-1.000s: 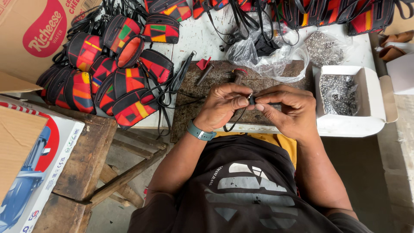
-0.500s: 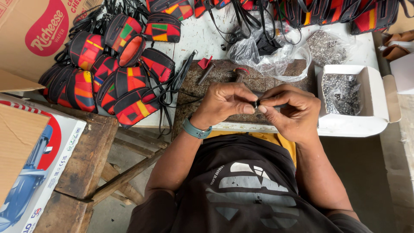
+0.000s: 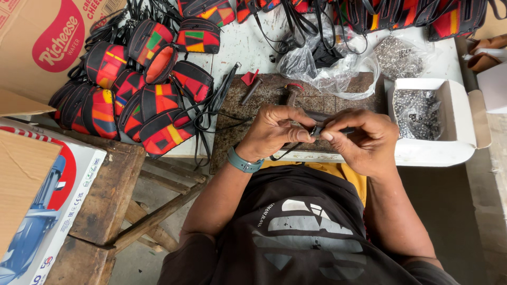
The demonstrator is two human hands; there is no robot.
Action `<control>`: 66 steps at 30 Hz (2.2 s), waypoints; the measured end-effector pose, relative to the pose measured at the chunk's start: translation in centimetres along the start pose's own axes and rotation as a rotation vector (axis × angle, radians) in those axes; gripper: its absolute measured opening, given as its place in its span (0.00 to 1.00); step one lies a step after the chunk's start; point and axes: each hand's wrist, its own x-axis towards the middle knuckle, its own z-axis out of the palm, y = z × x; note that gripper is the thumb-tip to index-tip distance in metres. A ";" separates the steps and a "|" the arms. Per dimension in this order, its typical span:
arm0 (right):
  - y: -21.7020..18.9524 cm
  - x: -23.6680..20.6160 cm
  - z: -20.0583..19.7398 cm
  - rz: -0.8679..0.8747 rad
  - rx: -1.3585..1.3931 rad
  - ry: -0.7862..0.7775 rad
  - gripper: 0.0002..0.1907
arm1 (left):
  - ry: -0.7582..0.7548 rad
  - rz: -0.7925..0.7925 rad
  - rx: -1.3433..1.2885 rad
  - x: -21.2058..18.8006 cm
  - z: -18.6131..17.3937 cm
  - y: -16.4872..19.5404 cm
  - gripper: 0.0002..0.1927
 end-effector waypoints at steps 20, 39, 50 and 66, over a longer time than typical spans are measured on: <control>0.1 0.0 1.5 -0.044 0.047 0.118 0.07 | -0.028 0.152 0.229 0.3 1.1 1.6 0.12; 1.6 0.2 1.4 0.118 0.095 0.099 0.06 | 0.013 0.140 0.365 0.4 0.7 1.0 0.10; 0.5 0.3 -0.1 0.033 0.084 0.062 0.09 | 0.034 0.159 0.201 1.0 1.5 0.9 0.13; -0.6 0.2 0.1 -0.017 0.134 0.100 0.09 | 0.034 0.194 0.106 0.7 1.6 0.5 0.15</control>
